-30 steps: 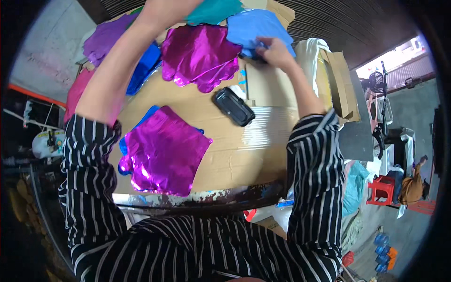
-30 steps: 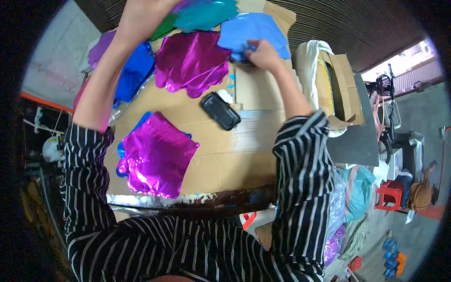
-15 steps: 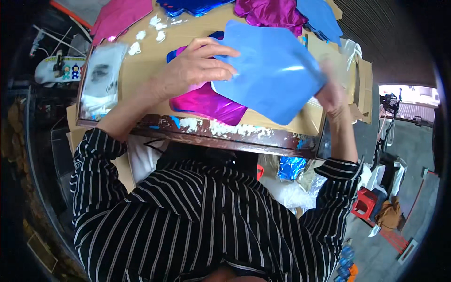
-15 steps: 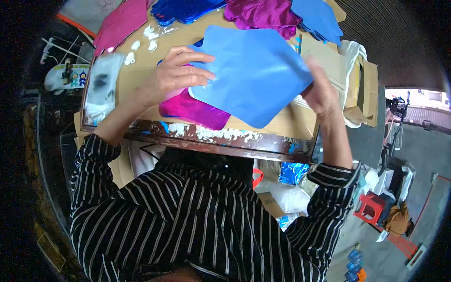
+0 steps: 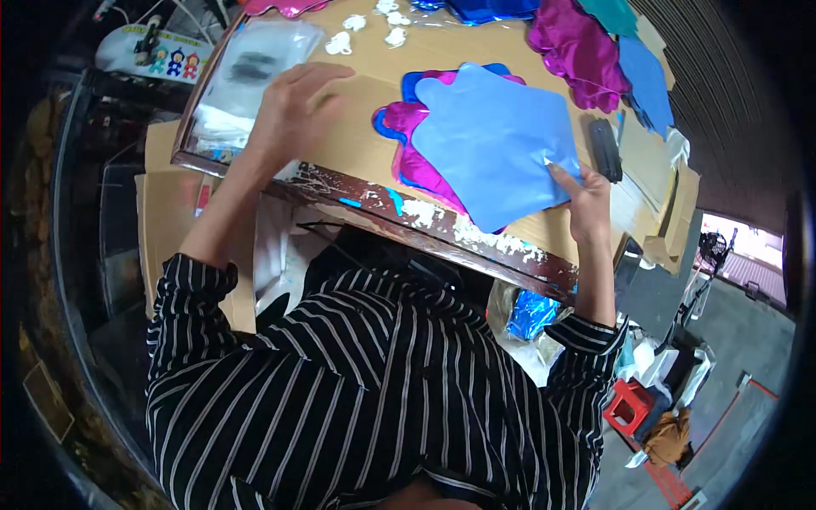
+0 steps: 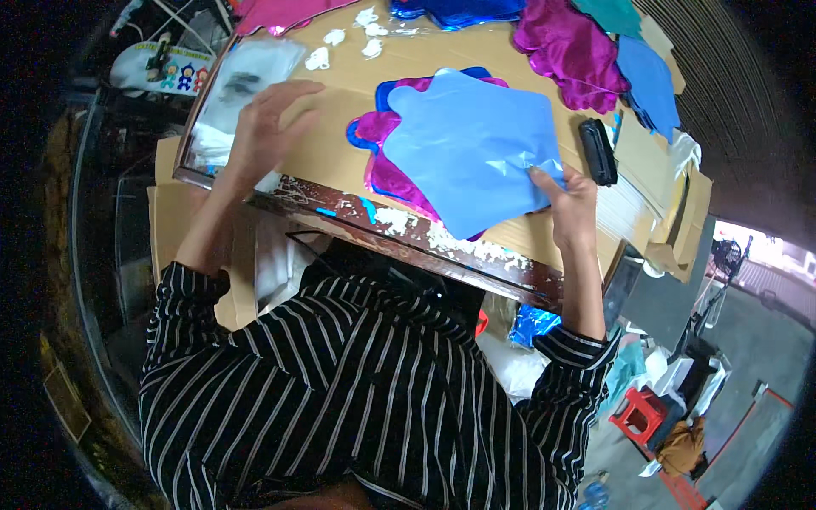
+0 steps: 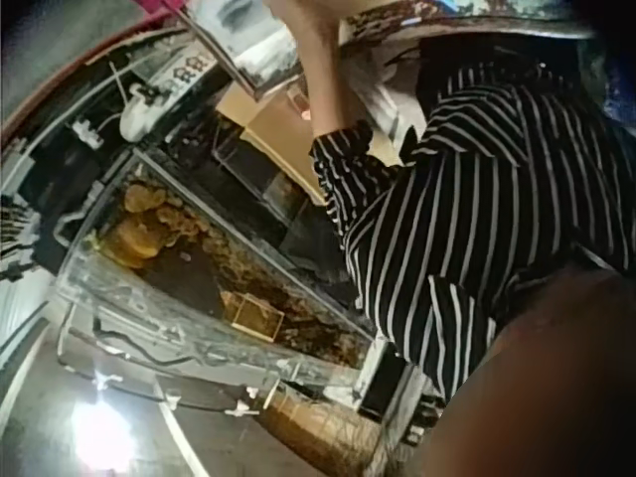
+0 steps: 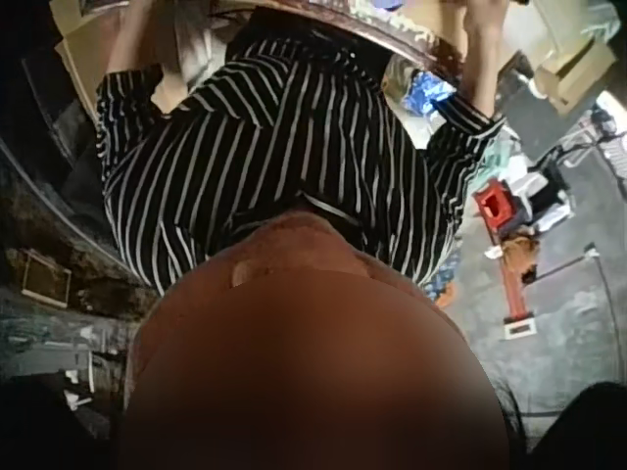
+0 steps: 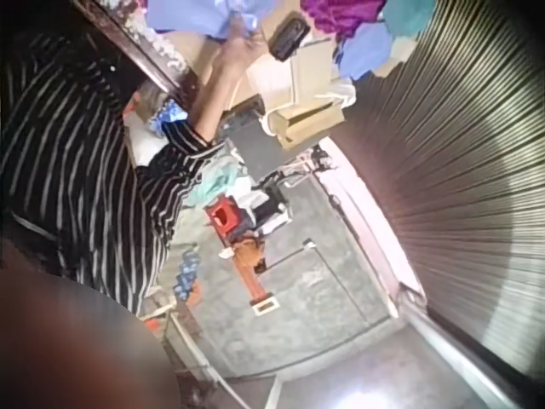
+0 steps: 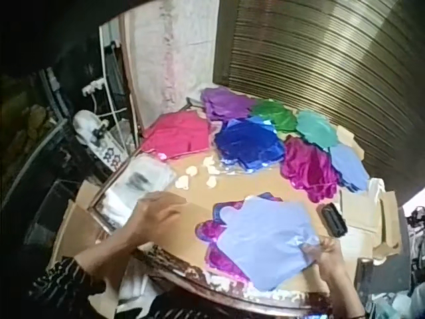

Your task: Folding various colored plastic foil sheets into smaller shapes.

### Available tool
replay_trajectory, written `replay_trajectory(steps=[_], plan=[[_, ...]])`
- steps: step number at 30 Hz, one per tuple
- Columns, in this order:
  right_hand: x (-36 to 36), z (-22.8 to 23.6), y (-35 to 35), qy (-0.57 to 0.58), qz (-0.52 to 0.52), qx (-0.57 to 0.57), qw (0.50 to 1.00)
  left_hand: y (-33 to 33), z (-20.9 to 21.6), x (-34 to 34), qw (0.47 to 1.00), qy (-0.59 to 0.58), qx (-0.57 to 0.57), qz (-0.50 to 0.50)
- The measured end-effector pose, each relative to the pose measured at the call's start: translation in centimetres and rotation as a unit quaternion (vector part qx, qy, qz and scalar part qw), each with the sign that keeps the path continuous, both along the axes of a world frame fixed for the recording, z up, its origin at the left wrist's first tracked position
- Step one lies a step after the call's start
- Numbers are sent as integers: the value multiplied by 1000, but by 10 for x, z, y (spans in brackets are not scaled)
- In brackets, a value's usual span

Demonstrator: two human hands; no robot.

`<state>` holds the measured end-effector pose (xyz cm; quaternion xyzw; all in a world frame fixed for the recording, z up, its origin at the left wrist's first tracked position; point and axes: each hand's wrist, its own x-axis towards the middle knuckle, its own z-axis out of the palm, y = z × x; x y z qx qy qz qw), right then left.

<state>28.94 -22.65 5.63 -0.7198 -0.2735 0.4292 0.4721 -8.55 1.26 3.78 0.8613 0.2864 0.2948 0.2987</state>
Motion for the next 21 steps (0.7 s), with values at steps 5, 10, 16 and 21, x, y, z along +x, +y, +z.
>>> replay_trajectory(steps=[5, 10, 16, 21], plan=[[2, -14, -2, -11, 7, 33, 999, -29, -6, 7, 994, 54, 93, -32], [9, -5, -6, -22, 61, 8, 998, -26, -16, 26, 995, 54, 69, -53], [14, 0, -3, -31, 73, 9, 997, -10, -21, 33, 994, 31, -2, -108], [16, 3, 5, -54, 90, 23, 994, -1, -16, 39, 991, 18, 16, -129]])
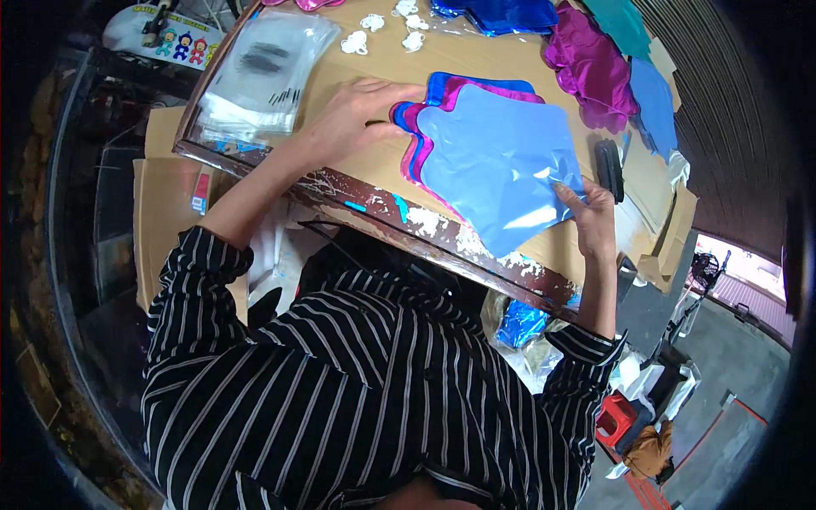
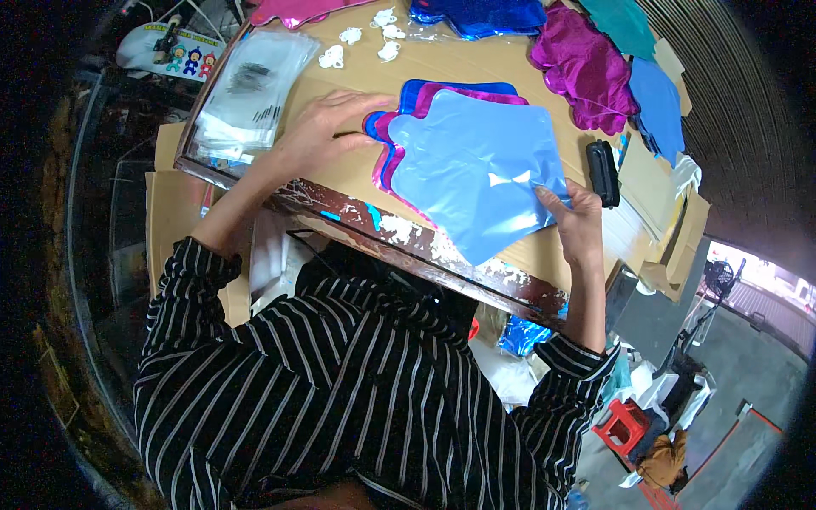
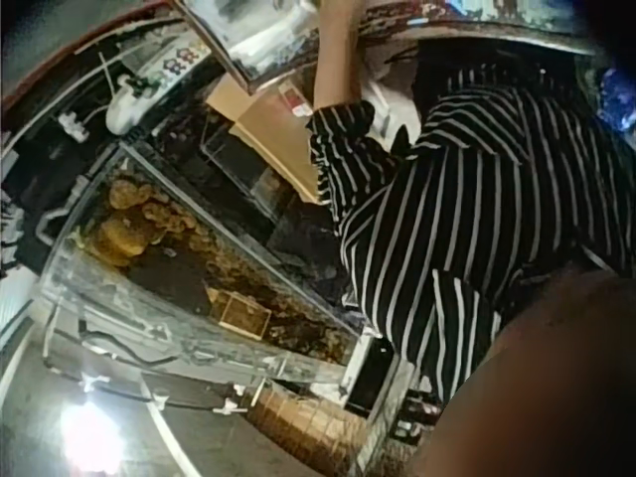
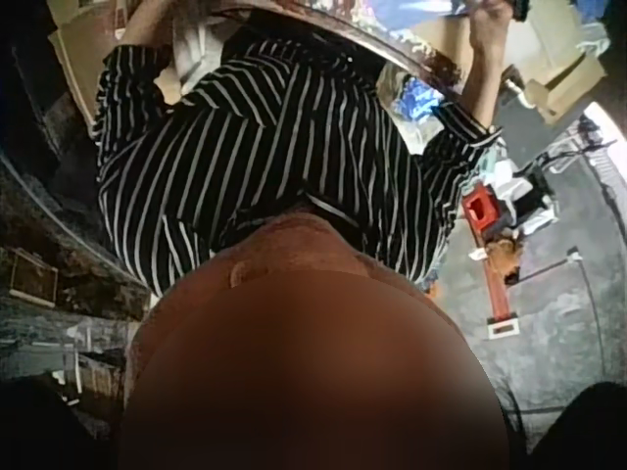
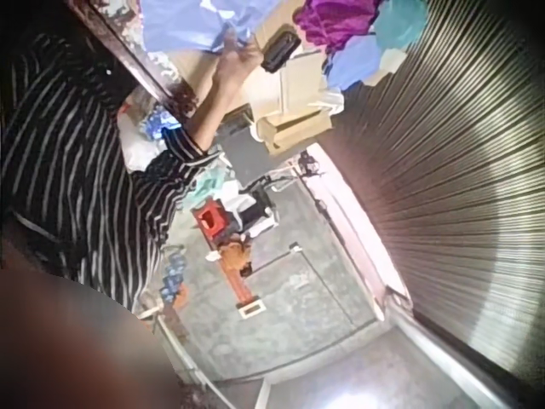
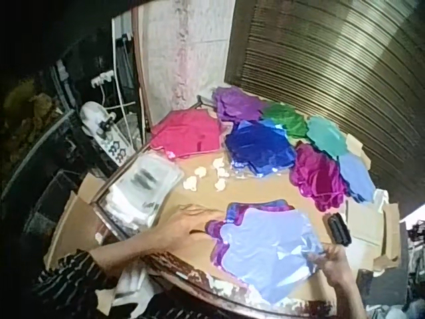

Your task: Folding various colored plastic foil sheets into smaller shapes.

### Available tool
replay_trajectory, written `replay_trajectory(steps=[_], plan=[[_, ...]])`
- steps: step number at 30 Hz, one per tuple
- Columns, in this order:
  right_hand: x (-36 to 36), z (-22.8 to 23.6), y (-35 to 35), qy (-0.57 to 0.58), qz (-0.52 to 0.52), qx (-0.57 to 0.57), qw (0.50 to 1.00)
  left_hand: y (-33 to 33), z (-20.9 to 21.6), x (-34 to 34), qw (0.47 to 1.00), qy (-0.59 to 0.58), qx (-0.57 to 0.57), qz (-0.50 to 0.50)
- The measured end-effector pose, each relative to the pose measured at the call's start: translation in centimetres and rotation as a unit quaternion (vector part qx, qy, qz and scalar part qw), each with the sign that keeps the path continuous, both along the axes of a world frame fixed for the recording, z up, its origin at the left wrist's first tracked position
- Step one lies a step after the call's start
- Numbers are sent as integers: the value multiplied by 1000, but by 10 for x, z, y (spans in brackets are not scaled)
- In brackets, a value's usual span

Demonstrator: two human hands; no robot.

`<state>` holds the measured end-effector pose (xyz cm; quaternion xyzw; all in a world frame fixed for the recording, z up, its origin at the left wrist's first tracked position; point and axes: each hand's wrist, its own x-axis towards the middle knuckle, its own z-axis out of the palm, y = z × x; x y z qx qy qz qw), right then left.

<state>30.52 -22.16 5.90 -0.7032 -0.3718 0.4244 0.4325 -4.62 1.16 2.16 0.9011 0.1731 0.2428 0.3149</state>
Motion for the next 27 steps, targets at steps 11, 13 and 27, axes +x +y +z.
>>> replay_trajectory(steps=[11, 13, 27], plan=[[-61, 34, 9, -604, 54, 80, 791, 66, 60, 8, 998, 34, -39, 43], [-86, 28, 22, -536, 142, 107, 825, 113, 85, 50, 999, -9, 41, 22], [-114, -25, 34, -438, 233, 20, 868, 357, 10, 260, 912, 211, 256, 240]])
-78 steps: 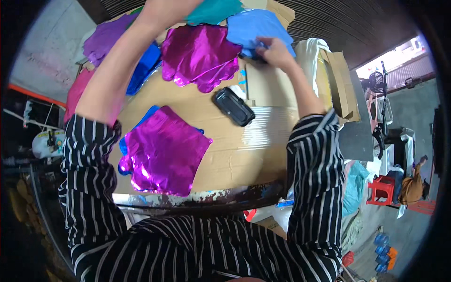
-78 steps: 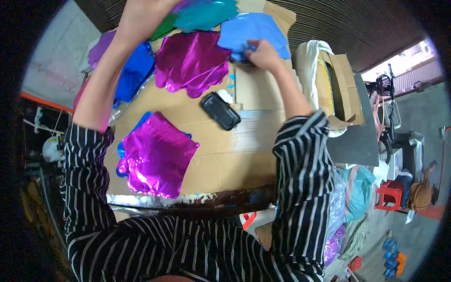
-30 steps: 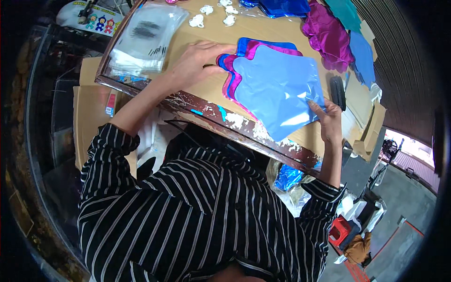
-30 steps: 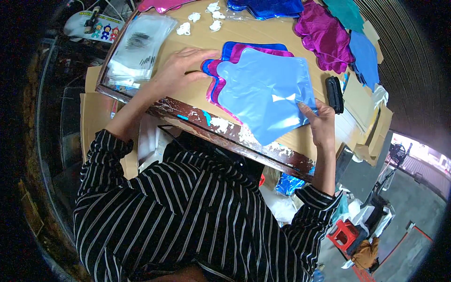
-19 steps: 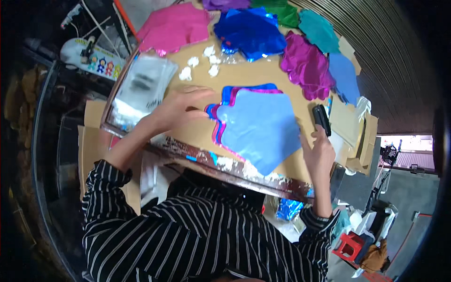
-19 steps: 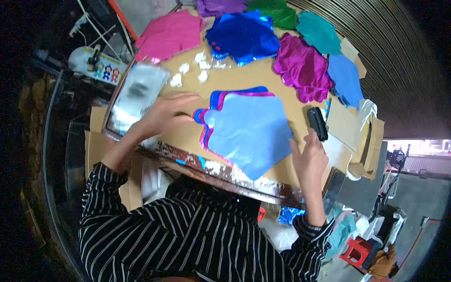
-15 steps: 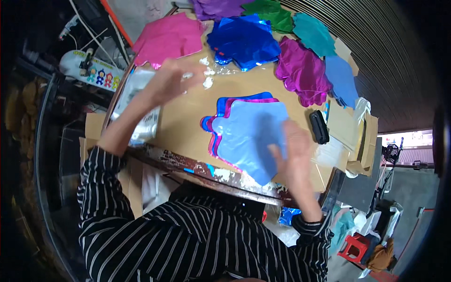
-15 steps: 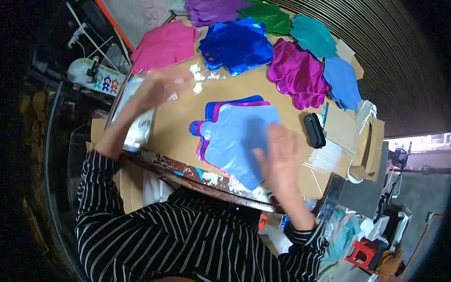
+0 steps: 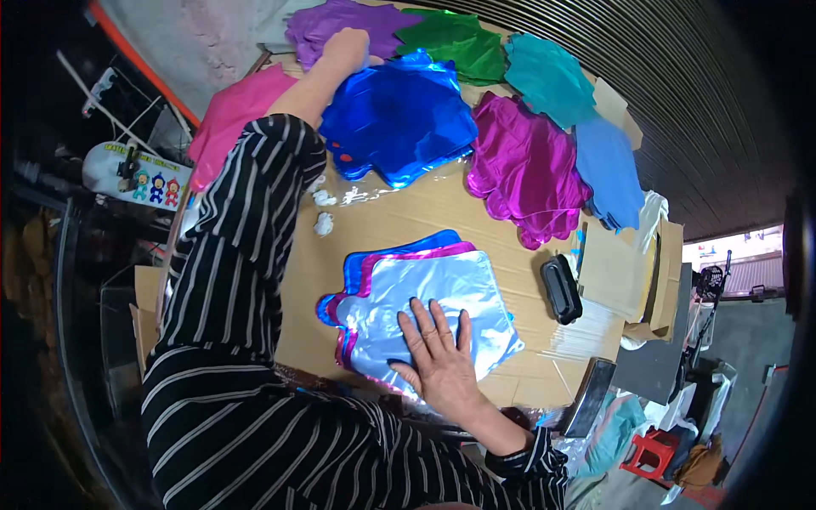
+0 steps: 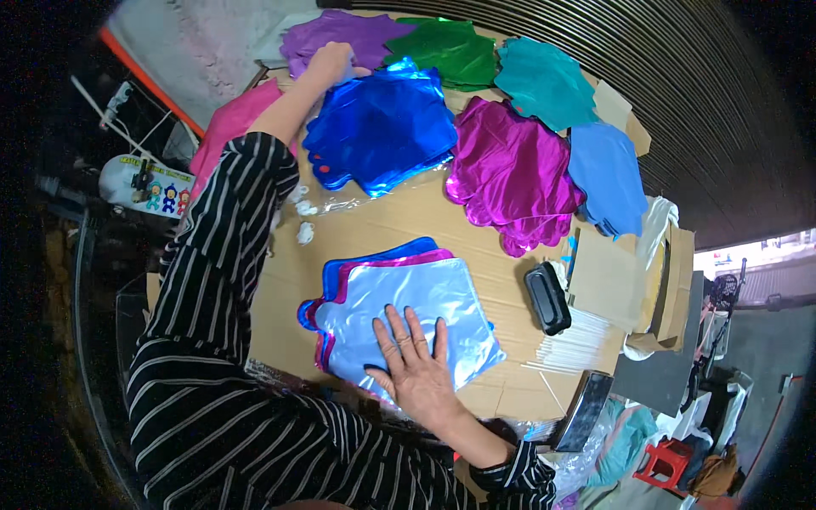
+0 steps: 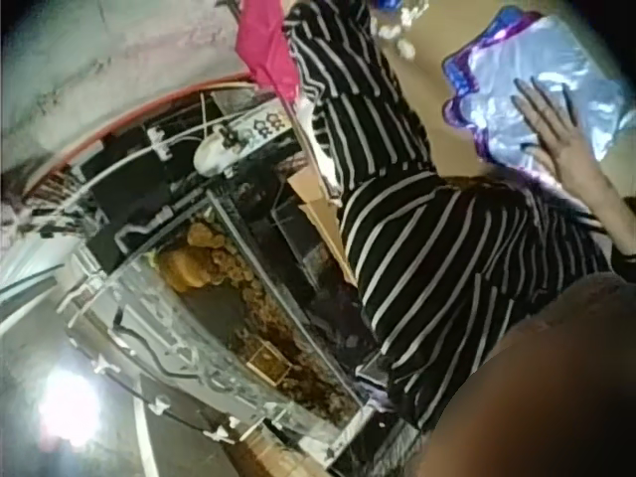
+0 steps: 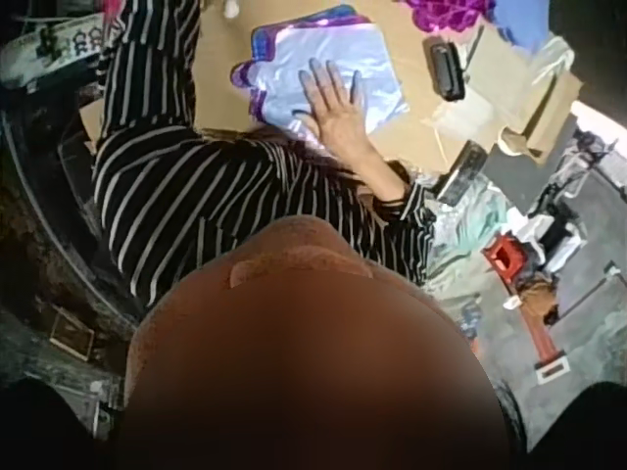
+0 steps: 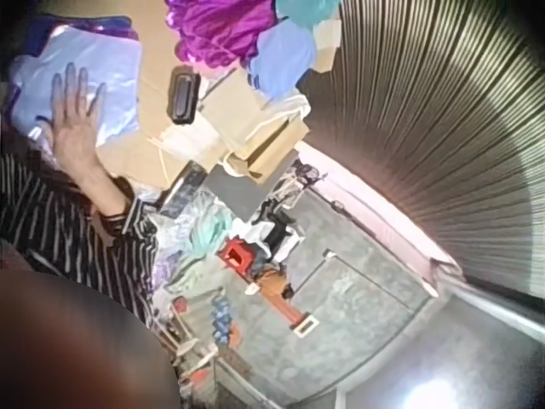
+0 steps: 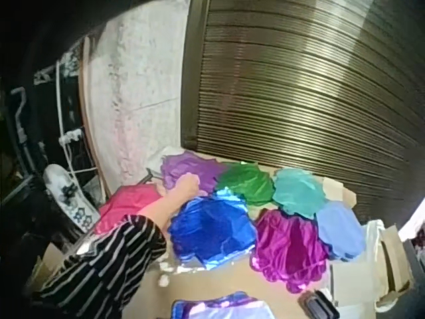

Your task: Folding various colored plastic foil sheets into smaller shapes.

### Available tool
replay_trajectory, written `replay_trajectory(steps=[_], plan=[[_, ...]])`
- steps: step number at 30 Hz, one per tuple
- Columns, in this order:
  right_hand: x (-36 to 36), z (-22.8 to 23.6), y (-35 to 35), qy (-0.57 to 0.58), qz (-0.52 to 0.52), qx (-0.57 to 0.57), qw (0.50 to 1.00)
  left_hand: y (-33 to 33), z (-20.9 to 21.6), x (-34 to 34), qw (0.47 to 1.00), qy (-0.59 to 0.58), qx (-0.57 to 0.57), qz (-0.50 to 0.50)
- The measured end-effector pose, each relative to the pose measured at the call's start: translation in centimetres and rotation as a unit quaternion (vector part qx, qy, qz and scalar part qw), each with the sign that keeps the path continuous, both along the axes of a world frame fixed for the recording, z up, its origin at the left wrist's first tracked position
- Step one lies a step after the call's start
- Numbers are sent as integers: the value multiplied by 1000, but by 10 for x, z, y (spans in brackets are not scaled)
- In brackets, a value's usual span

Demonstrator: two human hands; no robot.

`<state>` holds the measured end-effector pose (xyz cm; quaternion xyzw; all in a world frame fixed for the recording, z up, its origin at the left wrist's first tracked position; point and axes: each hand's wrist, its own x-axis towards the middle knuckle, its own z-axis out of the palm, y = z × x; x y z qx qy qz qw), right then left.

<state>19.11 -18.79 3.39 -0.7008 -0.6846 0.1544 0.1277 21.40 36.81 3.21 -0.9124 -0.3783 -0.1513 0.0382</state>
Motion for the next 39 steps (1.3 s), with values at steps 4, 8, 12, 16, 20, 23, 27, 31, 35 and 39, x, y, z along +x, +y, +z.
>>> replay_trajectory(steps=[4, 8, 12, 16, 20, 23, 27, 31, 35, 39], plan=[[1, 3, 0, 7, 8, -19, 1000, 12, 0, 4, 996, 92, -10, -4], [3, 5, 2, 6, 10, -31, 999, 13, -3, 4, 993, 94, 28, -60], [1, 4, 3, 1, 7, -34, 999, 25, 4, 6, 987, 144, 0, -76], [1, 5, 4, -1, 5, -28, 1000, 38, -6, 7, 988, 110, -4, -103], [0, 5, 5, 3, 8, -24, 1000, 59, -9, -5, 998, 25, 36, -49], [1, 4, 3, 9, -4, -23, 1000, 43, -1, -9, 988, -153, -9, 31], [-3, 5, 0, 6, 4, -8, 1000, 89, 12, -47, 951, -253, -55, 166], [-3, 4, 1, 2, 12, 1, 1000, 91, 53, -84, 873, -469, 40, 129], [0, 2, -5, 27, -9, 22, 999, -46, 108, -75, 759, -605, -110, -213], [14, 27, -14, 558, -147, 73, 814, -238, 127, -101, 885, -375, -127, -247]])
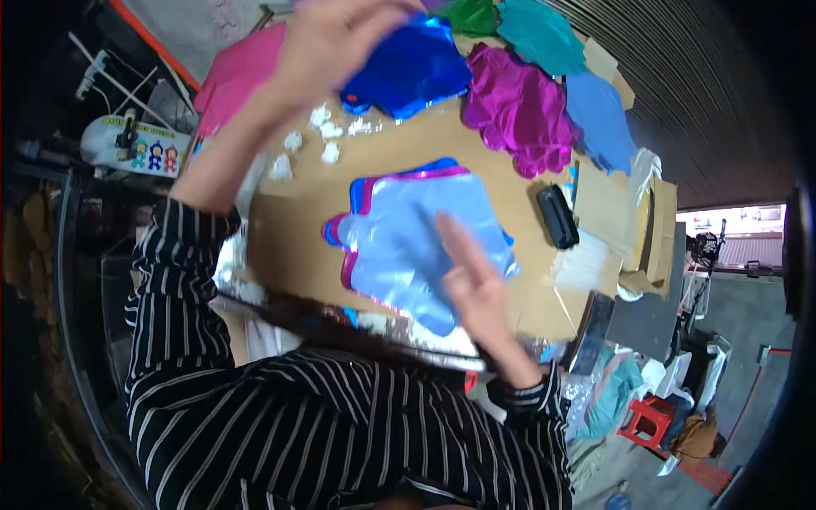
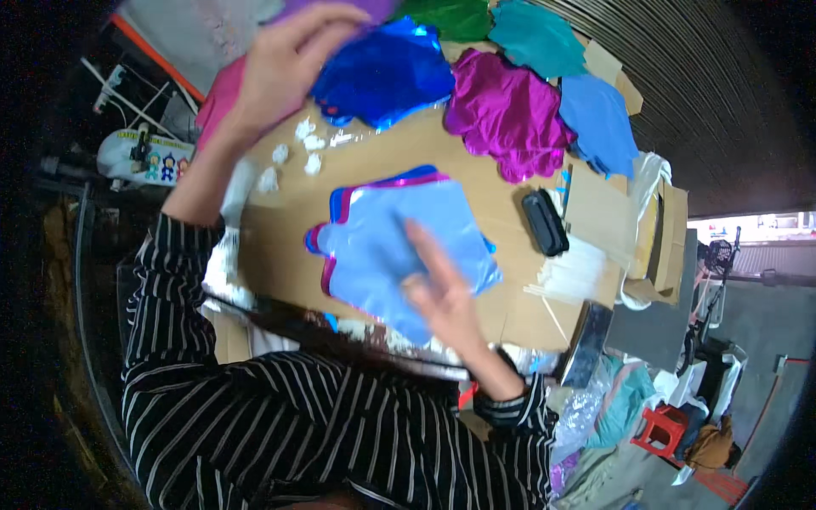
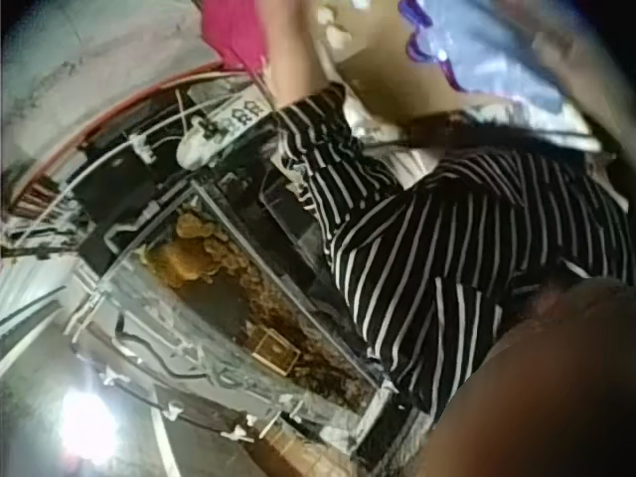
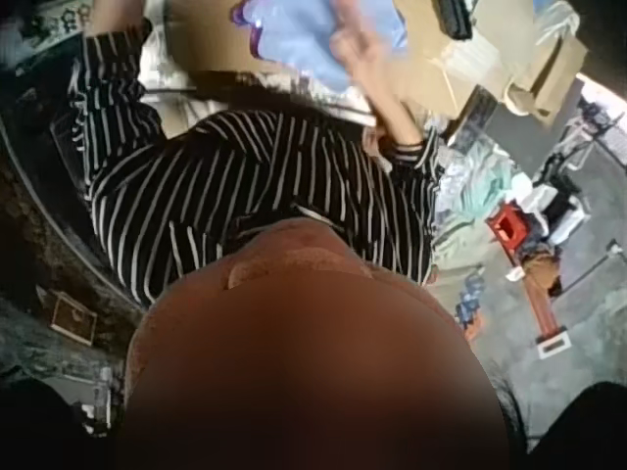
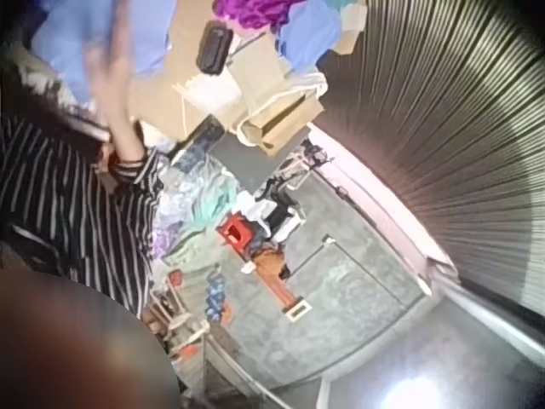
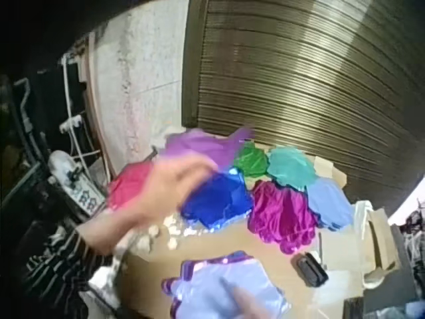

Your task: Folding various colored plastic foil sheets into smaller shapes.

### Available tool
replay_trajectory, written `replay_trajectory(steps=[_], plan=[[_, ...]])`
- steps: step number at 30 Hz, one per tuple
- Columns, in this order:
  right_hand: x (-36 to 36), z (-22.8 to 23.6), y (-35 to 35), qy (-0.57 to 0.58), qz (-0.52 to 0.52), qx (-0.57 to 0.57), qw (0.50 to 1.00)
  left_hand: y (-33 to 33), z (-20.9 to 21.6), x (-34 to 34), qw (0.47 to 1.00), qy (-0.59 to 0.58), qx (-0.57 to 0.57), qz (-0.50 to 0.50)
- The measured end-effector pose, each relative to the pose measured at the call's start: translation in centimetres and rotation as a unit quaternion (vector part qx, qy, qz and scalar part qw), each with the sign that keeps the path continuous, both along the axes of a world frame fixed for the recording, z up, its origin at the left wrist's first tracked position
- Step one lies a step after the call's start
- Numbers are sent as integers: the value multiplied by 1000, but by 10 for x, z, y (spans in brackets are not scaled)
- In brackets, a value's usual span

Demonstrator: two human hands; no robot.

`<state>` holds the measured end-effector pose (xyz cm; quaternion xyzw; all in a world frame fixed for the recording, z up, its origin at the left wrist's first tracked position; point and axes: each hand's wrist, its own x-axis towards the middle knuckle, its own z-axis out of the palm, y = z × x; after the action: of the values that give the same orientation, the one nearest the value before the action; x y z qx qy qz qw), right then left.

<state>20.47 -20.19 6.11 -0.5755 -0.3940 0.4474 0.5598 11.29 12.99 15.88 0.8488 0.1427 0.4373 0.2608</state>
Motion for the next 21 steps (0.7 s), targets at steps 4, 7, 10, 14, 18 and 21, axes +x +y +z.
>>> replay_trajectory(steps=[4, 7, 10, 14, 18, 21], plan=[[50, 20, 8, 429, -54, 92, 897, -98, -43, -46, 963, 59, 228, -131], [74, 15, -27, 480, -191, 98, 851, -150, -81, -63, 957, 81, 208, -185], [87, -6, -55, 349, -254, 120, 894, -188, -102, -91, 954, 116, 210, -179], [80, -9, -56, 18, -160, -71, 984, -213, -122, -113, 959, 158, 197, -128], [55, -2, -45, 85, -212, -106, 968, -219, -132, -128, 969, 176, 137, -108], [43, 0, -31, -7, -188, -88, 978, -221, -134, -134, 969, 200, 109, -101]])
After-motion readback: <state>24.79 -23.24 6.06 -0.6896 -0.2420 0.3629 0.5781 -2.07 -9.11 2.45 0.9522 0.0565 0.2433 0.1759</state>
